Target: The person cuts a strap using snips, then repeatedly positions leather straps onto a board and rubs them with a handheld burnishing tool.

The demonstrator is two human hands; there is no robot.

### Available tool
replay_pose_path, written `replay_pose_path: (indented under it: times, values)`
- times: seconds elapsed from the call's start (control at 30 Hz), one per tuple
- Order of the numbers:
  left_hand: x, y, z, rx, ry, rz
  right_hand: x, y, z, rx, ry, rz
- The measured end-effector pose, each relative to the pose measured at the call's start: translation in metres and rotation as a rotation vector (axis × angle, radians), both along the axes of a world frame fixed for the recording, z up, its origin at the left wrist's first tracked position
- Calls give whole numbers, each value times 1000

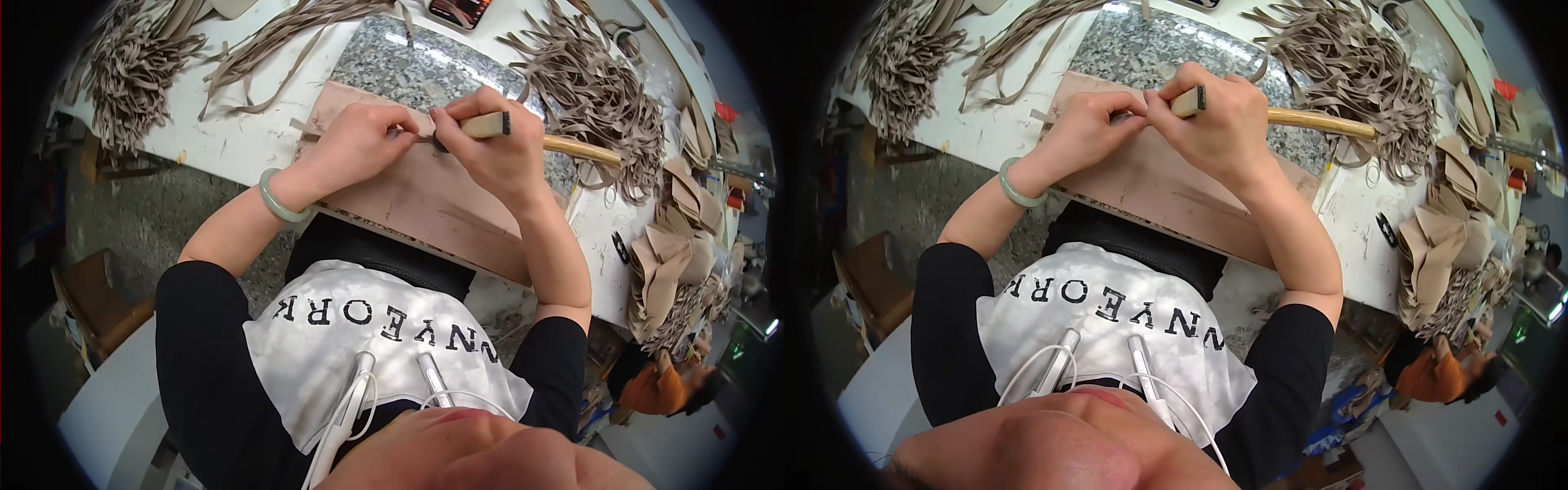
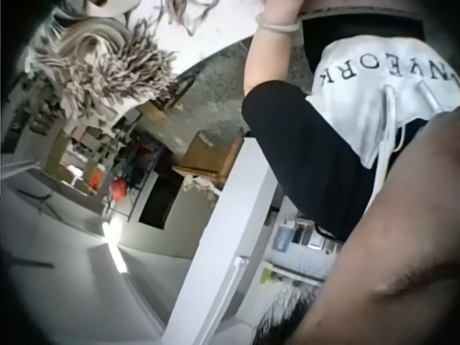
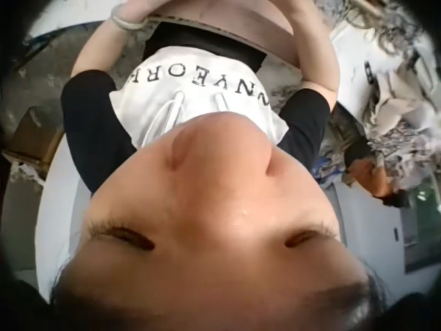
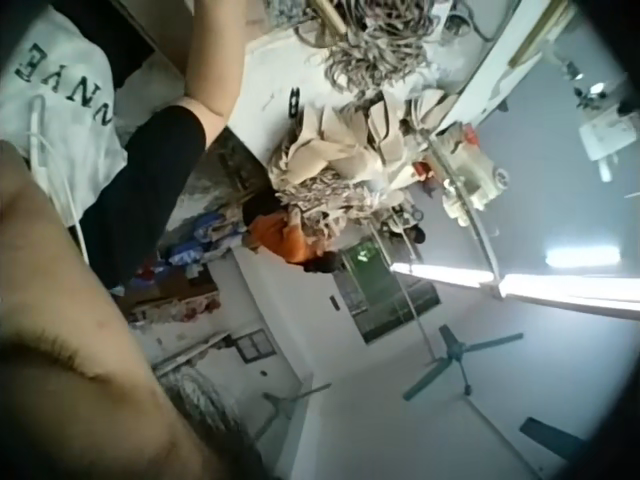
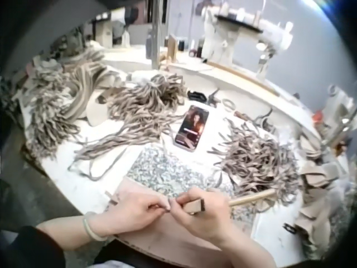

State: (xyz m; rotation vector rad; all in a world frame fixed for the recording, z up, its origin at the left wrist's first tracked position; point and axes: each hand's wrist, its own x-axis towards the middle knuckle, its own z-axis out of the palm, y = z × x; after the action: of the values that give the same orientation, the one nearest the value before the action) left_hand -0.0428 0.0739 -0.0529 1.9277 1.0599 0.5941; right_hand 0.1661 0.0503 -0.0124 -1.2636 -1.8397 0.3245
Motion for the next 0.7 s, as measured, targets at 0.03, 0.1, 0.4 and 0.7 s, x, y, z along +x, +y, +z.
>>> replay_pose_path:
  times: [0.03,0.1,0.4,0.7]
  values:
    - [-1,-1,0,98,5,-22,-3,5,-8,57,0,9]
    - [-5,-4,1,190,8,-33,-6,8,-8,51,-38,14]
    - [-6,-14,-6,447,34,-10,-6,14,3,9,-66,68]
    - [-6,-13,-7,398,29,-6,-8,16,2,40,-6,101]
